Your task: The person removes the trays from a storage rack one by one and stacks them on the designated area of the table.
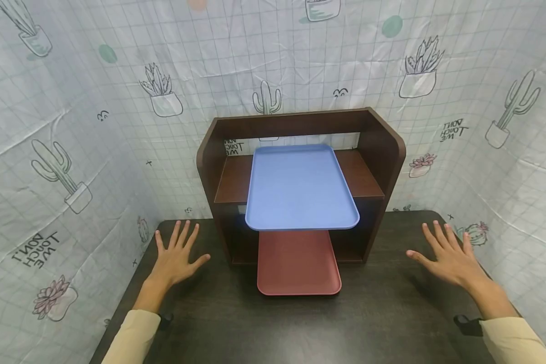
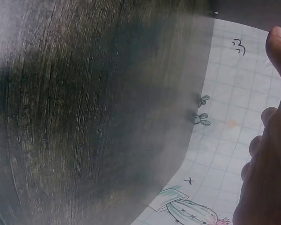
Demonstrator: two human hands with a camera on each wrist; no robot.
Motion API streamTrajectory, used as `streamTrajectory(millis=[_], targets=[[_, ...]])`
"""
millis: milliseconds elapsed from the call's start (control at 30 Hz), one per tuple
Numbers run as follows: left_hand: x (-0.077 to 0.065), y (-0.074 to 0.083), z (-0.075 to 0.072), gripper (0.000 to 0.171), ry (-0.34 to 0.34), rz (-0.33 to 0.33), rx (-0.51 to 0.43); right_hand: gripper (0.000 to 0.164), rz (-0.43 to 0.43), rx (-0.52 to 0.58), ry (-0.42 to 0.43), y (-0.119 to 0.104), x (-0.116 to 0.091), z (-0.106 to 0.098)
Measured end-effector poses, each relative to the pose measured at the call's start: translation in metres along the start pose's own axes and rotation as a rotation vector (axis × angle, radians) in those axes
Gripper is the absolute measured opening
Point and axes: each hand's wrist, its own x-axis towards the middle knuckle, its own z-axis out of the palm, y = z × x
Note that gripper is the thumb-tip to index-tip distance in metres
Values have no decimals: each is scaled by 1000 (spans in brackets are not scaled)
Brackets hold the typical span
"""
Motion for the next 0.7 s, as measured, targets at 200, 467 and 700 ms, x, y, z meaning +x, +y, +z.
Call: streamTrajectory(millis=[200, 467, 700], targets=[[0, 3, -4, 99, 6, 3, -34, 99, -9, 16, 14, -2, -1, 1], [1, 11, -15, 91, 41, 49, -89, 95, 8, 91, -60, -10, -1, -9], [2, 18, -35, 73, 116, 93, -112, 84, 44, 56, -77, -25, -2, -22]])
